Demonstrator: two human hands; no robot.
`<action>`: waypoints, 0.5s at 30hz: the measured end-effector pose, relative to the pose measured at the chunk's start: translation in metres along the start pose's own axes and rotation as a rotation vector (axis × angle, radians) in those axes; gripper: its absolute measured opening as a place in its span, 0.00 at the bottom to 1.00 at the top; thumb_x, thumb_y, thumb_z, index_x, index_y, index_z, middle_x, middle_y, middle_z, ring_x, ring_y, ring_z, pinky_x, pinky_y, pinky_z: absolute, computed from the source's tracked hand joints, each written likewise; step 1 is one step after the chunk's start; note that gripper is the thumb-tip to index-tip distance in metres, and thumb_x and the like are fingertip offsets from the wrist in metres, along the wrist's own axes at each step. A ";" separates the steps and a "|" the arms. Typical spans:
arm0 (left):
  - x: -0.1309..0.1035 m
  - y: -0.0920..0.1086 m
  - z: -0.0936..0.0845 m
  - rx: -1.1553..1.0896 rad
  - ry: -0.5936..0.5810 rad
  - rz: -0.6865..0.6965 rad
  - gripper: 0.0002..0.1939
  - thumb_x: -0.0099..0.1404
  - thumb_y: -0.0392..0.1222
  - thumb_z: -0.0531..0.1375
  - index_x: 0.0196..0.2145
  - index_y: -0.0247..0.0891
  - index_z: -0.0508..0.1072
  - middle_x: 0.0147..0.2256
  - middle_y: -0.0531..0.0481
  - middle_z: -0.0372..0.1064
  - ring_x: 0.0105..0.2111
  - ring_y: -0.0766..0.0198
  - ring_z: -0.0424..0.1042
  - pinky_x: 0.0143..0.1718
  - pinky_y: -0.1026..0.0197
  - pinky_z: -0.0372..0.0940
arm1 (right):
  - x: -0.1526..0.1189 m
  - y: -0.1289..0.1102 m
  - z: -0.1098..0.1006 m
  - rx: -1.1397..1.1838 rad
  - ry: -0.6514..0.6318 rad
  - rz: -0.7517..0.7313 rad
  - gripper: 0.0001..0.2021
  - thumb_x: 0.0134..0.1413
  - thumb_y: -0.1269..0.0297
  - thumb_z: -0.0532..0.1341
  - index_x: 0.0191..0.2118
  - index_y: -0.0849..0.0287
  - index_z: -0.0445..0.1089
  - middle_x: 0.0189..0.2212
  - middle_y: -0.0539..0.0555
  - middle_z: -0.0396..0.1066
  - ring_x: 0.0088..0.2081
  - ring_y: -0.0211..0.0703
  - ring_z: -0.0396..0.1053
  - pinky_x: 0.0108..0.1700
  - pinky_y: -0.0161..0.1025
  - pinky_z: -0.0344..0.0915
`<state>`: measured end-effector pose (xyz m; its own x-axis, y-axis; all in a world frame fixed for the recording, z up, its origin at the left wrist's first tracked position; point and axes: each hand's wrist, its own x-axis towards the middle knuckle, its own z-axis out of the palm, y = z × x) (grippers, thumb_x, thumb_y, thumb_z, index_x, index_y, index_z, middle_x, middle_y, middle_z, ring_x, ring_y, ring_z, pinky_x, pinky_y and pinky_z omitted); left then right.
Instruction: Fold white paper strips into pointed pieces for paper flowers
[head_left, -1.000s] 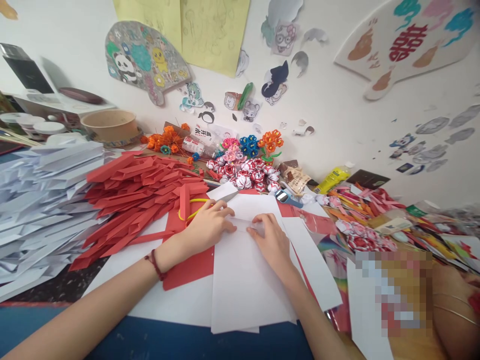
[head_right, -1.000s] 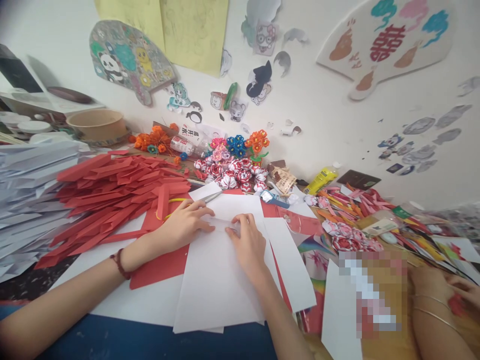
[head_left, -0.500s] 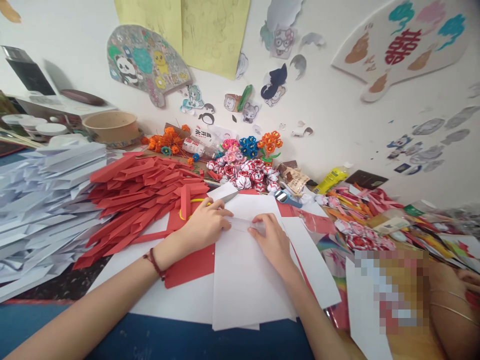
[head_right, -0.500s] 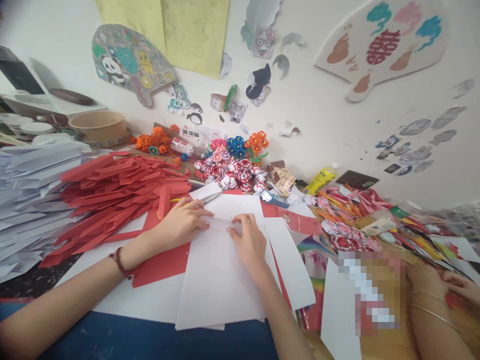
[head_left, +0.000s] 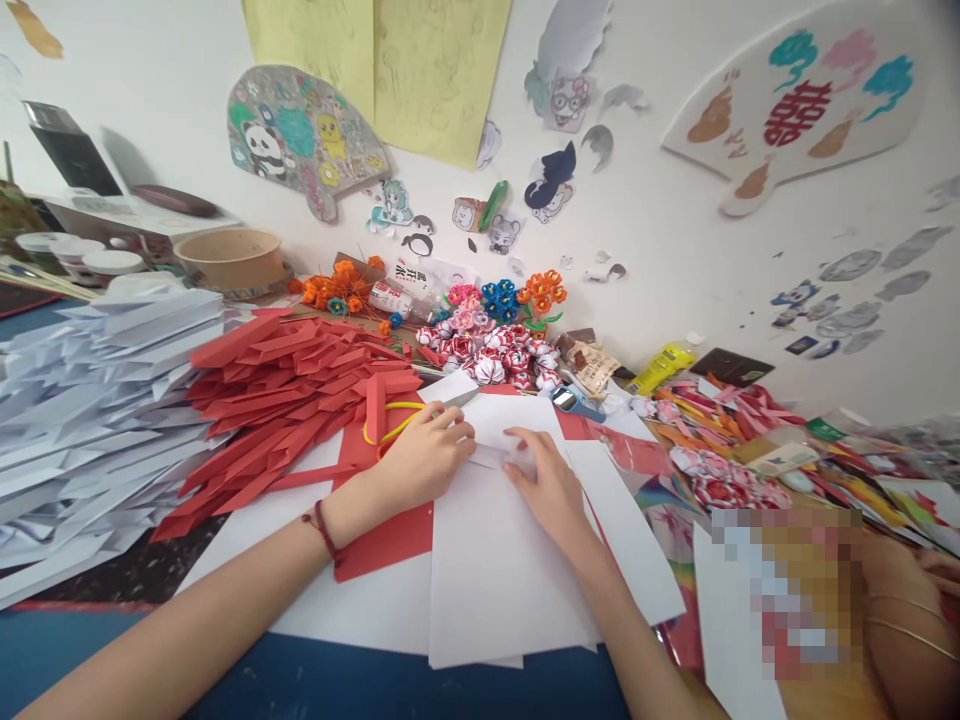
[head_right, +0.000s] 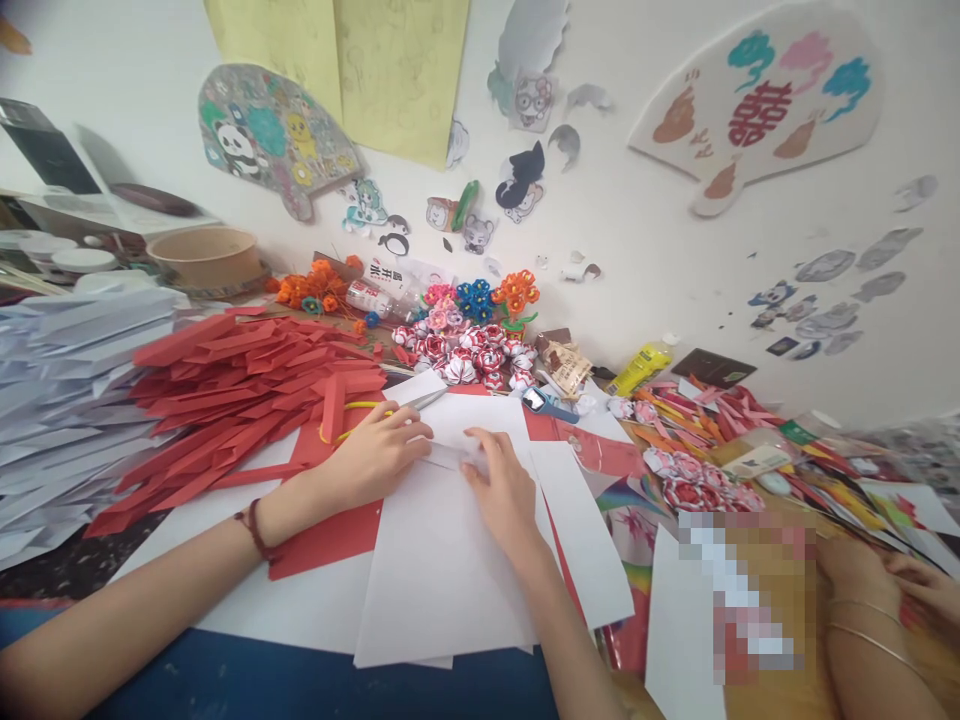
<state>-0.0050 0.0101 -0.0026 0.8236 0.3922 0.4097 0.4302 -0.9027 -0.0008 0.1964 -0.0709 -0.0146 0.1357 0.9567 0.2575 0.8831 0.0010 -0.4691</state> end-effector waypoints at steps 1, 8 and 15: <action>0.000 0.001 0.000 0.008 -0.009 0.035 0.10 0.65 0.30 0.52 0.37 0.37 0.72 0.41 0.45 0.72 0.47 0.55 0.61 0.49 0.50 0.51 | -0.001 -0.001 0.000 -0.015 -0.002 -0.024 0.16 0.55 0.65 0.57 0.50 0.47 0.66 0.45 0.49 0.66 0.37 0.41 0.69 0.35 0.36 0.61; 0.003 0.006 0.006 0.022 -0.042 0.057 0.10 0.68 0.32 0.49 0.39 0.35 0.70 0.29 0.45 0.69 0.38 0.57 0.64 0.45 0.53 0.53 | -0.007 -0.003 0.004 -0.153 0.006 -0.180 0.14 0.64 0.64 0.50 0.39 0.51 0.73 0.40 0.49 0.69 0.33 0.38 0.69 0.33 0.35 0.59; 0.010 0.006 0.021 -0.077 0.032 -0.159 0.09 0.69 0.38 0.51 0.39 0.38 0.71 0.36 0.47 0.69 0.41 0.59 0.63 0.42 0.55 0.53 | -0.004 -0.005 0.008 -0.096 0.054 -0.076 0.12 0.62 0.60 0.53 0.32 0.53 0.72 0.37 0.49 0.70 0.30 0.37 0.67 0.32 0.36 0.57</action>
<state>0.0137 0.0121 -0.0178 0.7348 0.5259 0.4284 0.5230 -0.8414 0.1359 0.1880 -0.0720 -0.0197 0.0887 0.9379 0.3354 0.9303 0.0423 -0.3644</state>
